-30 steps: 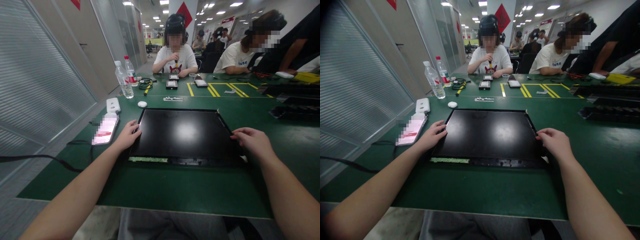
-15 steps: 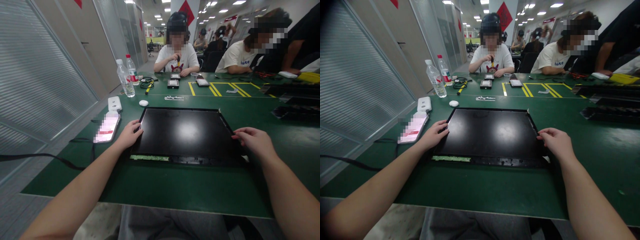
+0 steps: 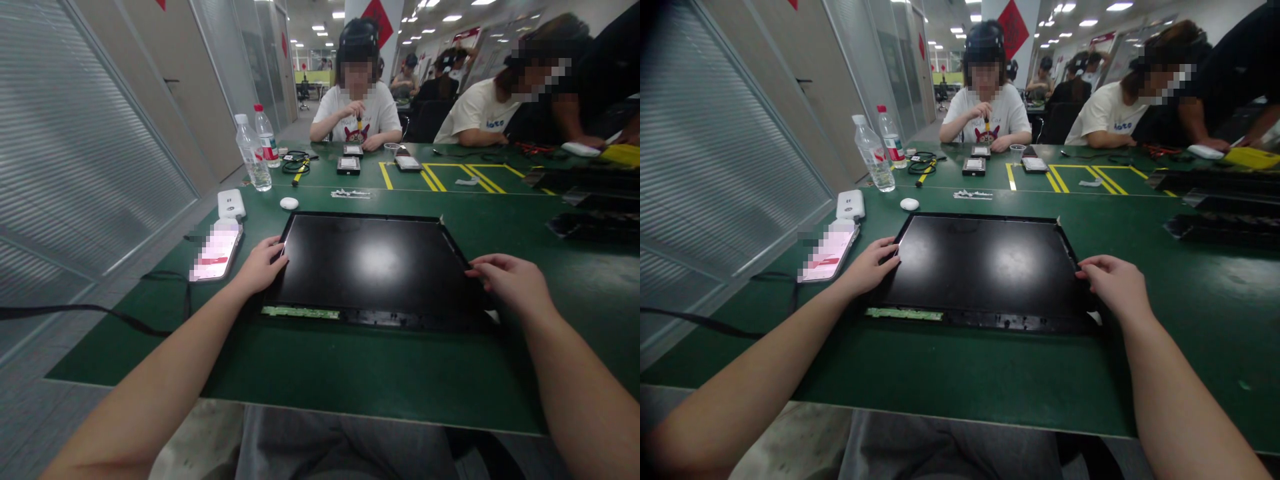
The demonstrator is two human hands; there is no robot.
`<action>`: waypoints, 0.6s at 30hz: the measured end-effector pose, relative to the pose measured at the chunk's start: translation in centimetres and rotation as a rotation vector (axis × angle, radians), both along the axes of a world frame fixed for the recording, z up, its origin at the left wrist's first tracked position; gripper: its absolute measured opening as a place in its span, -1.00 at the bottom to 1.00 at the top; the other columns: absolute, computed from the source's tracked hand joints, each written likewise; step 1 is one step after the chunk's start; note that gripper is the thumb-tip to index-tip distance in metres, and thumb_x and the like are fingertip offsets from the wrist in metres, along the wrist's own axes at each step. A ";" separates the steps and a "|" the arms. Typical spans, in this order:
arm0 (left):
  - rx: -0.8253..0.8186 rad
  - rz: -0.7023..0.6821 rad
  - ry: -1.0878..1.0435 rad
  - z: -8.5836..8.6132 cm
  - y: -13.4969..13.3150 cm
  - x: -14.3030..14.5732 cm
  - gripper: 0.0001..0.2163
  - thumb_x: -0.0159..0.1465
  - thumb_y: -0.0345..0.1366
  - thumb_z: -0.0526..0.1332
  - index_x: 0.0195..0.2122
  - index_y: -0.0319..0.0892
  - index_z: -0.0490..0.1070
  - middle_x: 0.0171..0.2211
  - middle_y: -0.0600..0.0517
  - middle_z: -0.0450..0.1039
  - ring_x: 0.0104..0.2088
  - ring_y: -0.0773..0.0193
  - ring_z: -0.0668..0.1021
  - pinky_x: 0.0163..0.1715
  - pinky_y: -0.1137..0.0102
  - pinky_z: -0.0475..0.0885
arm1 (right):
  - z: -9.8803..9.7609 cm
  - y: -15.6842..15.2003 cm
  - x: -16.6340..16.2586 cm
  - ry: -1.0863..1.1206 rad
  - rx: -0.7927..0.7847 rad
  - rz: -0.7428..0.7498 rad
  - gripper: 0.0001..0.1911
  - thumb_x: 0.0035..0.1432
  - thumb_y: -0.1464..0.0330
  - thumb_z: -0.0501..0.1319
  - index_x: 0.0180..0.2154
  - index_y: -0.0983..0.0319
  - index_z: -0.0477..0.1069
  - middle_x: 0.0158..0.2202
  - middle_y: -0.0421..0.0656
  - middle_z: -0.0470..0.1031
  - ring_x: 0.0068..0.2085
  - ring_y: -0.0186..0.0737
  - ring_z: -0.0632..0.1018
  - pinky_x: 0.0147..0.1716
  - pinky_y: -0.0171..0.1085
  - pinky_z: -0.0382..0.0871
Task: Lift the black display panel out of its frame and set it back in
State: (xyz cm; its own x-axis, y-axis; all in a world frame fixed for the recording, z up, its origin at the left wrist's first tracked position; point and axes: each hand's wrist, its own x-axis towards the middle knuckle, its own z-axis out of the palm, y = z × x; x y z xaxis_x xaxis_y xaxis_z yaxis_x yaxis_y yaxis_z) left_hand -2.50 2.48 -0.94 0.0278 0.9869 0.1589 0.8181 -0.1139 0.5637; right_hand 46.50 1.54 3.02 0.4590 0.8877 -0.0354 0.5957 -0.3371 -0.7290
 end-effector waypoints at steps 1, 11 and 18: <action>-0.003 -0.003 0.012 0.0 0.0 0.0 -0.57 0.33 -0.02 0.21 0.05 -0.16 0.65 0.34 -0.21 0.42 0.37 -0.20 0.42 0.46 0.01 0.21 | 0.1 0.0 -0.1 0.000 -0.009 -0.003 -0.75 -0.04 0.22 0.25 -0.33 0.19 0.60 -0.33 -0.05 0.71 -0.53 -0.24 0.43 -0.42 -0.18 0.36; -0.007 -0.018 0.066 0.0 -0.1 0.0 -0.53 0.36 -0.07 0.16 0.14 -0.22 0.62 0.38 -0.25 0.38 0.40 -0.22 0.39 0.47 -0.02 0.19 | -0.2 0.0 0.2 -0.008 -0.011 -0.007 -0.74 -0.01 0.23 0.25 -0.29 0.19 0.61 -0.31 -0.04 0.71 -0.50 -0.21 0.45 -0.39 -0.18 0.36; -0.008 -0.021 0.085 0.0 -0.1 0.1 -0.52 0.38 -0.08 0.15 0.17 -0.24 0.60 0.40 -0.27 0.35 0.41 -0.22 0.39 0.47 0.00 0.19 | -0.2 -0.1 0.1 -0.005 -0.027 -0.013 -0.75 0.02 0.24 0.26 -0.29 0.19 0.61 -0.31 -0.06 0.72 -0.47 -0.21 0.46 -0.35 -0.17 0.34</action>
State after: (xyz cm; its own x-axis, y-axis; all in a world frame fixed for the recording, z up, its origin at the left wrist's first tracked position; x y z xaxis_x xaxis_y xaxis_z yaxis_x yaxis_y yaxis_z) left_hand -2.43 2.34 -0.97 0.0619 0.9871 0.1474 0.8602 -0.1277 0.4936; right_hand 46.64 1.45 2.85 0.4712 0.8802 -0.0568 0.5947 -0.3645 -0.7166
